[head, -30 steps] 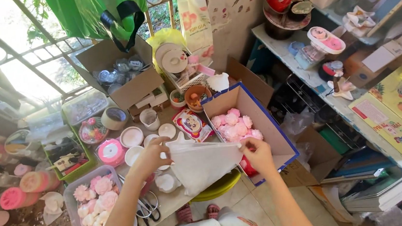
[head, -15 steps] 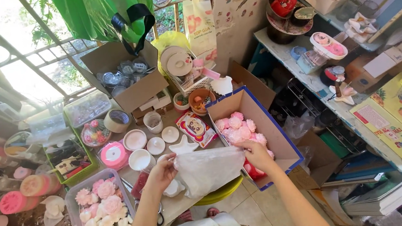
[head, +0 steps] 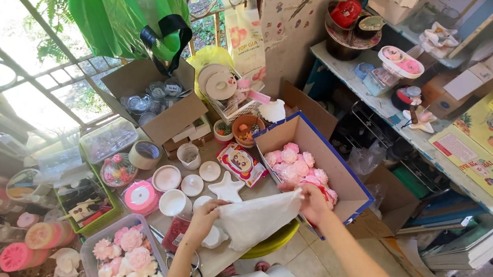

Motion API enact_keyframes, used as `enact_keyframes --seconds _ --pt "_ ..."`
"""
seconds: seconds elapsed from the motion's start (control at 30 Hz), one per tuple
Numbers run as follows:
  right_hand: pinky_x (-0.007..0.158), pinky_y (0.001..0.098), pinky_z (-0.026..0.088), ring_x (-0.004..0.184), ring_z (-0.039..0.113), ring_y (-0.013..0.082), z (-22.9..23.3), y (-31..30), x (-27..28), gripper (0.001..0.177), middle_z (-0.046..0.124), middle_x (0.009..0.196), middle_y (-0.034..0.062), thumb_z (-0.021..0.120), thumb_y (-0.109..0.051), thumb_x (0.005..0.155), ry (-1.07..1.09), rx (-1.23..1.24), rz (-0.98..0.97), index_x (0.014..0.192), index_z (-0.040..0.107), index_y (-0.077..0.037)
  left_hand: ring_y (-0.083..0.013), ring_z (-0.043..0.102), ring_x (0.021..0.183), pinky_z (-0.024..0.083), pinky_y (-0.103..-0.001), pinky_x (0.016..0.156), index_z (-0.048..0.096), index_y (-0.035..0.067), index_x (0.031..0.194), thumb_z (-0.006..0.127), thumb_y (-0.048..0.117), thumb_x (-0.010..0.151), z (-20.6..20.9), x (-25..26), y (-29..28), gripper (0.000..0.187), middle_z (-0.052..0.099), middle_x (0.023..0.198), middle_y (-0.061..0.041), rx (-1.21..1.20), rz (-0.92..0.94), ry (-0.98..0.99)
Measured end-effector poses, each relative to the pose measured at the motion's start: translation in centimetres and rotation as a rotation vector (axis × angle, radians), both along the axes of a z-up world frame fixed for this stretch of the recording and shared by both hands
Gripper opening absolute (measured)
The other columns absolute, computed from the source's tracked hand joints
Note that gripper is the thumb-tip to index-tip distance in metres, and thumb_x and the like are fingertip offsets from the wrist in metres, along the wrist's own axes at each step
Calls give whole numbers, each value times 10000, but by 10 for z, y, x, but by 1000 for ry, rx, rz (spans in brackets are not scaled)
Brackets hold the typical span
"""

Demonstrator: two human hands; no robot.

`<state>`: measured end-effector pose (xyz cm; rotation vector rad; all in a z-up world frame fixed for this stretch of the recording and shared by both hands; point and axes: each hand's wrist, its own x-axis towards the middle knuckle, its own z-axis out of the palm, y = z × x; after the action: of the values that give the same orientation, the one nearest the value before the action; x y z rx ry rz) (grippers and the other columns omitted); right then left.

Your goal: The recorder is preparing wicks and wax components for handmade candles in a studio environment.

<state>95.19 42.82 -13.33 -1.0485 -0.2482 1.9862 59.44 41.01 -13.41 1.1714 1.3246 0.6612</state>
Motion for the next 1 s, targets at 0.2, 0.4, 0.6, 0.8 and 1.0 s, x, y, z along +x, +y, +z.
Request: enact_keyframes --seconds 0.2,0.4,0.6,0.8,1.0 --pt "965 441 471 1093 635 267 -53 -7 -14 381 730 1175 118 519 -144 865 -38 17 -180 1147 722 12 -272 635 1151 458 -409 1046 703 -86 1037 507 169 890 -81 18 -5 354 716 1291 -176 -303 412 -855" --pt "911 435 537 1042 714 256 -94 -14 -3 469 770 1131 76 564 -31 783 -925 643 94 1231 694 -78 -264 614 1126 436 -416 952 721 -60 1176 505 249 815 -62 33 -25 522 718 1217 -137 -334 862 -1266" --pt "851 427 511 1012 632 313 12 -22 -10 134 682 979 148 700 -44 739 -1711 1001 785 818 808 -59 -315 605 1098 506 -416 925 744 13 1141 584 72 917 -1 33 -27 282 687 1011 -142 610 75 734" --pt "834 335 497 883 597 180 8 1 -23 245 731 1046 91 625 -135 892 -622 602 494 1057 789 -60 -354 624 1063 502 -511 849 775 52 916 715 96 748 50 32 0 183 693 1082 -163 547 -374 995" --pt "919 257 538 995 670 127 -53 -1 -79 295 725 1064 17 673 11 851 -233 350 170 1139 706 -41 -413 713 858 585 -488 787 742 -23 804 802 168 665 7 70 35 244 720 874 -268 376 -422 852"
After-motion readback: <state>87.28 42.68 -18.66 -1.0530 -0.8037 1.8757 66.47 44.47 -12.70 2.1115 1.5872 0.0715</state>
